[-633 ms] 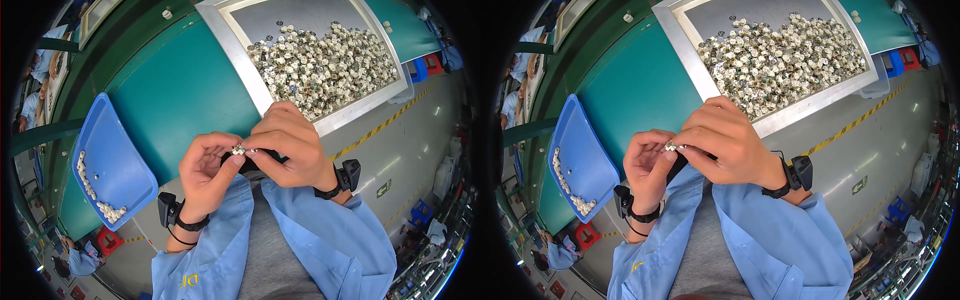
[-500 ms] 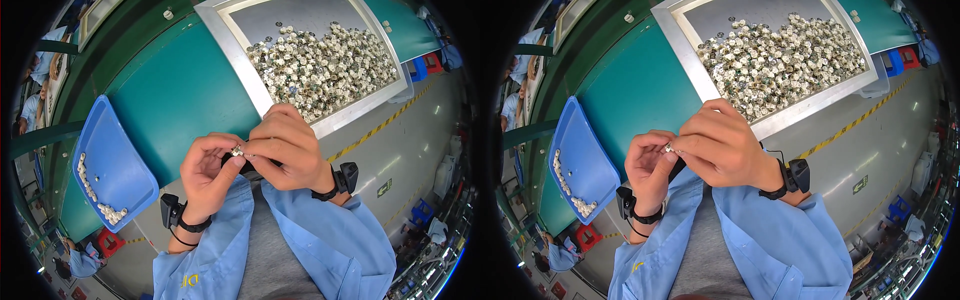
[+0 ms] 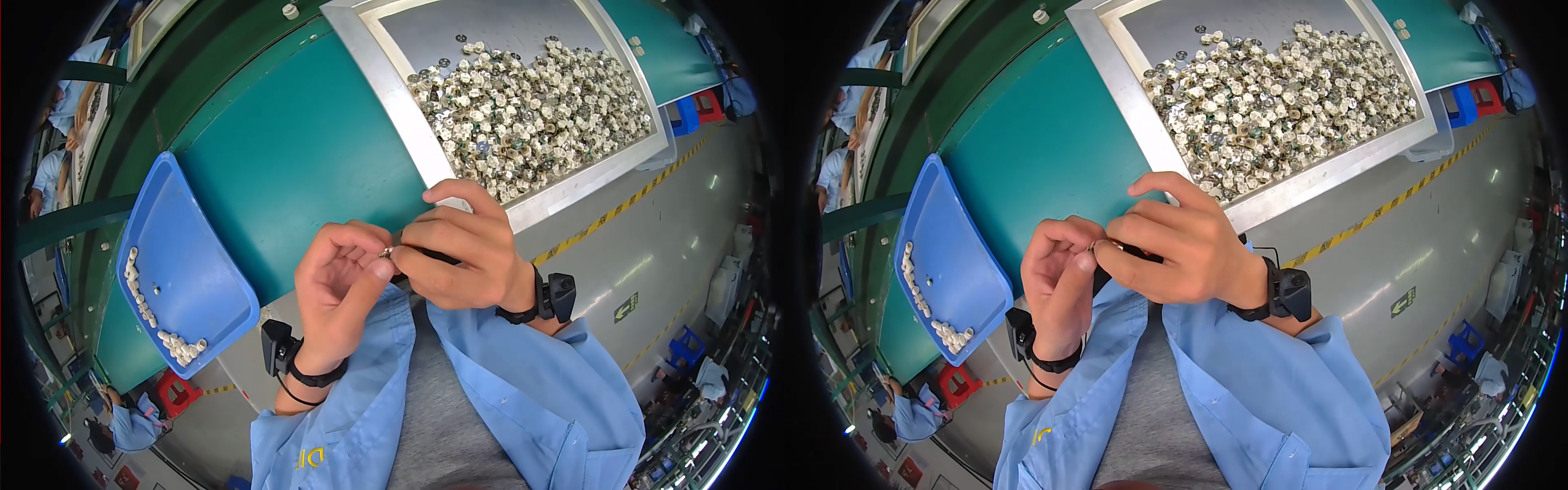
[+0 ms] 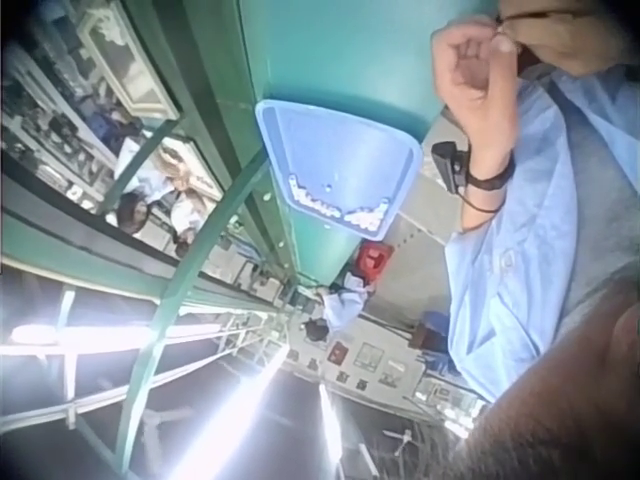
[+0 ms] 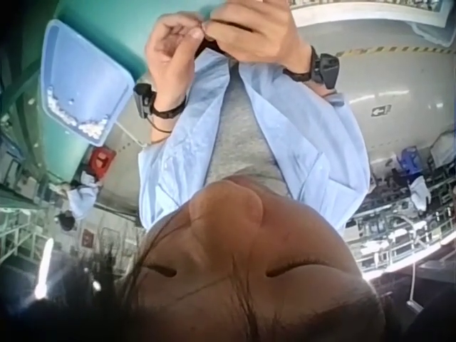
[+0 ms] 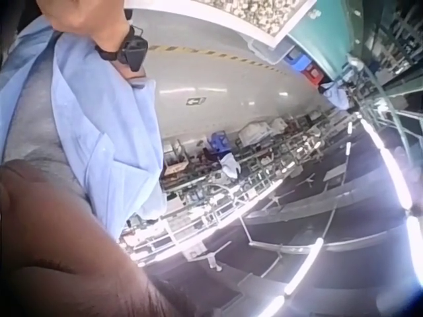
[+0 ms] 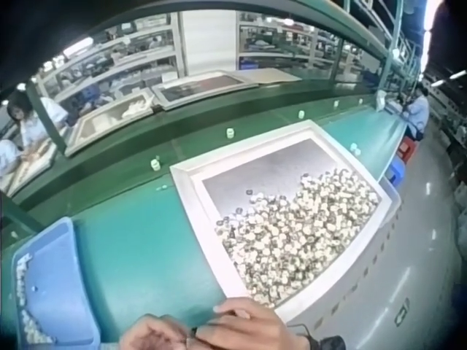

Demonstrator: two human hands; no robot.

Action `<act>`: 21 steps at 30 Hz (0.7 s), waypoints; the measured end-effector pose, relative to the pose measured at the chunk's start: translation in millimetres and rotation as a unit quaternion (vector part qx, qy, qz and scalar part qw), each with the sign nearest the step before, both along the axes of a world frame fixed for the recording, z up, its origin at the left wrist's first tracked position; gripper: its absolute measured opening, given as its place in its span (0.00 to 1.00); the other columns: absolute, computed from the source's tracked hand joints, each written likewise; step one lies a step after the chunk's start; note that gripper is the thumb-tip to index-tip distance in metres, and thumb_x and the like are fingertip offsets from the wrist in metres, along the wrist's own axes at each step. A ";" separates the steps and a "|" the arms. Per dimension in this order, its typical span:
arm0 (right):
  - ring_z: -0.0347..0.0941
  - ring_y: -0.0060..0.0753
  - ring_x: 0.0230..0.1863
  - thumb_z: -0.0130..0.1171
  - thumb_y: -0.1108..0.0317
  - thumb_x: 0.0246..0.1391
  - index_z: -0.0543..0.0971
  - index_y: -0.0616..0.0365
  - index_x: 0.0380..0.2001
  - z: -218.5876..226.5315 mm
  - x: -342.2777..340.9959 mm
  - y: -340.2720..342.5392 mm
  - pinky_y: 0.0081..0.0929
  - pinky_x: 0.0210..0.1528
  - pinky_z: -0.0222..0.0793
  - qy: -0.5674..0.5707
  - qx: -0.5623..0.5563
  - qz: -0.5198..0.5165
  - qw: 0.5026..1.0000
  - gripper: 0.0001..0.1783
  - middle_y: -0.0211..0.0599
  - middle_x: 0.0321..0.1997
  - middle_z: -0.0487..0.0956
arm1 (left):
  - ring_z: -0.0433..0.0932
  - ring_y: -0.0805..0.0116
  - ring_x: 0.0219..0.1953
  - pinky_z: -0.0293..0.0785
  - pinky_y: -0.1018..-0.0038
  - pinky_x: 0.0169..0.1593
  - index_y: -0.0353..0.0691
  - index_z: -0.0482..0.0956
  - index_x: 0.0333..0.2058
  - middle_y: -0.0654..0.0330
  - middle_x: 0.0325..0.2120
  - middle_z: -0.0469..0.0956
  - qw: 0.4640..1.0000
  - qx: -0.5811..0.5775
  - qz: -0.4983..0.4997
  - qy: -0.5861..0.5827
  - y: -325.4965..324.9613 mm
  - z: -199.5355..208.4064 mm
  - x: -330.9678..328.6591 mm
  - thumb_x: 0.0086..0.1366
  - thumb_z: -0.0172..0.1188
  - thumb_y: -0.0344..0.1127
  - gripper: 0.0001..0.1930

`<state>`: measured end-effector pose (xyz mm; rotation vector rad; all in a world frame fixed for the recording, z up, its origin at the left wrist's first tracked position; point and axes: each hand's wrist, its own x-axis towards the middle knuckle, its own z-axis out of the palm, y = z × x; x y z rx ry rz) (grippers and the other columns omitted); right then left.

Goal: The person picks up a white plastic base and a metal component, fits the metal piece into the base by hand, and then places the assembled unit into a blue tray.

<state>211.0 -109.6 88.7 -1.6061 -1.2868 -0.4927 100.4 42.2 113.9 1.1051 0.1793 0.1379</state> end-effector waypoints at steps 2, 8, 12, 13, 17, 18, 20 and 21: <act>0.75 0.30 0.22 0.64 0.79 0.39 0.81 0.55 0.36 0.8 -0.6 0.2 0.38 0.48 0.75 -0.008 -0.002 0.006 1.000 0.16 0.32 0.28 0.80 | 0.76 0.70 0.43 0.74 0.73 0.49 0.33 0.72 0.44 0.53 0.42 0.76 1.000 -0.009 0.005 0.000 0.3 -0.3 -0.7 0.66 0.58 0.18 0.10; 0.76 0.30 0.23 0.63 0.79 0.42 0.80 0.56 0.36 5.8 -4.4 1.2 0.40 0.50 0.71 0.055 0.019 0.002 0.998 0.14 0.32 0.29 0.81 | 0.79 0.68 0.41 0.77 0.71 0.47 0.33 0.73 0.41 0.51 0.41 0.77 0.994 -0.095 0.051 0.009 -2.6 3.7 2.6 0.66 0.59 0.19 0.07; 0.76 0.31 0.25 0.61 0.79 0.45 0.79 0.58 0.35 7.4 -7.6 0.2 0.41 0.50 0.70 0.148 0.040 0.031 0.988 0.11 0.33 0.28 0.82 | 0.80 0.66 0.40 0.79 0.69 0.46 0.32 0.73 0.40 0.51 0.41 0.77 0.994 -0.099 0.054 -0.003 -7.0 5.6 0.3 0.66 0.60 0.19 0.06; 0.76 0.31 0.26 0.60 0.79 0.46 0.79 0.59 0.35 7.3 -8.7 0.2 0.42 0.49 0.70 0.192 0.049 0.048 0.979 0.10 0.34 0.28 0.82 | 0.80 0.66 0.40 0.79 0.69 0.46 0.32 0.73 0.40 0.51 0.41 0.77 0.994 -0.099 0.054 -0.003 -6.9 5.1 -0.1 0.66 0.60 0.19 0.06; 0.74 0.31 0.30 0.58 0.79 0.48 0.77 0.62 0.34 5.3 -13.1 0.9 0.44 0.47 0.69 0.281 0.063 0.082 0.954 0.07 0.37 0.28 0.81 | 0.80 0.65 0.39 0.79 0.68 0.46 0.32 0.74 0.38 0.50 0.41 0.77 0.994 -0.094 0.050 -0.005 -7.1 2.4 -1.3 0.65 0.60 0.19 0.06; 0.74 0.31 0.30 0.58 0.79 0.48 0.77 0.62 0.34 4.7 -13.7 1.2 0.44 0.47 0.69 0.281 0.063 0.083 0.954 0.07 0.37 0.28 0.81 | 0.80 0.65 0.39 0.79 0.68 0.47 0.32 0.74 0.38 0.50 0.41 0.77 0.994 -0.092 0.052 -0.006 -7.2 2.2 -2.4 0.65 0.61 0.19 0.06; 0.73 0.31 0.32 0.57 0.80 0.48 0.78 0.64 0.35 2.6 -14.3 1.8 0.40 0.44 0.69 0.298 0.064 0.097 0.947 0.09 0.39 0.30 0.80 | 0.81 0.64 0.38 0.79 0.68 0.47 0.32 0.74 0.38 0.50 0.41 0.78 0.995 -0.087 0.057 -0.006 -7.5 2.0 -4.2 0.65 0.61 0.19 0.06; 0.72 0.31 0.32 0.57 0.80 0.48 0.78 0.65 0.36 2.1 -14.5 2.4 0.38 0.43 0.68 0.307 0.065 0.104 0.944 0.09 0.40 0.31 0.79 | 0.81 0.64 0.38 0.79 0.68 0.47 0.32 0.74 0.38 0.50 0.41 0.78 0.995 -0.087 0.058 -0.007 -7.6 2.3 -4.9 0.65 0.61 0.19 0.06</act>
